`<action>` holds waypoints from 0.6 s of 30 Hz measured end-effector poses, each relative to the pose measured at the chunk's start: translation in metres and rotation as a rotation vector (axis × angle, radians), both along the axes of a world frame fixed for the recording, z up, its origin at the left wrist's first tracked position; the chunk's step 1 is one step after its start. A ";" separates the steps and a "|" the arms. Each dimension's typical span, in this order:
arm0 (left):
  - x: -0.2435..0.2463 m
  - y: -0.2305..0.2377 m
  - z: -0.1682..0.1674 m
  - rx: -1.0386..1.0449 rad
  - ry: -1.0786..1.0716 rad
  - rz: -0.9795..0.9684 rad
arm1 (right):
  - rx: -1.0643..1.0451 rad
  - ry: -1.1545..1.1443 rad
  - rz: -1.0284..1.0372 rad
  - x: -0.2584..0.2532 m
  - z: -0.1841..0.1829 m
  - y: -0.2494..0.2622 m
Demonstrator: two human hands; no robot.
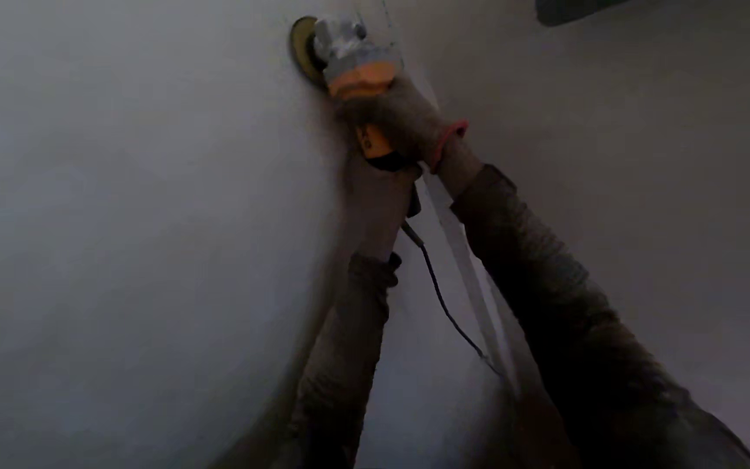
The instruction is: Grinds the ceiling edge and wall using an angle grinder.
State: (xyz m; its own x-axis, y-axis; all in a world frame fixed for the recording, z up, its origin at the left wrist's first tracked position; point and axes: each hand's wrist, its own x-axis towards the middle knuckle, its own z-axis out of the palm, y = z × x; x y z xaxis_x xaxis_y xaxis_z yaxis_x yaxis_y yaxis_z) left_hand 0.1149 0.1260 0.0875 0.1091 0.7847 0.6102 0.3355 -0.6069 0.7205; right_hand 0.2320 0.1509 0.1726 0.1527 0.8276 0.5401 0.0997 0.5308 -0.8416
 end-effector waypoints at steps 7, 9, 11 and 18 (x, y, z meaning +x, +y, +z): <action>0.046 0.045 0.053 0.023 -0.072 -0.097 | -0.034 0.147 0.099 0.031 0.041 0.020; 0.049 0.047 0.051 0.015 -0.098 -0.143 | -0.077 0.148 0.104 0.035 0.041 0.019; 0.049 0.042 0.044 0.010 -0.088 -0.142 | -0.102 0.152 0.104 0.035 0.032 0.016; 0.026 0.000 -0.056 -0.145 0.011 -0.111 | -0.148 0.216 0.126 0.031 -0.066 -0.001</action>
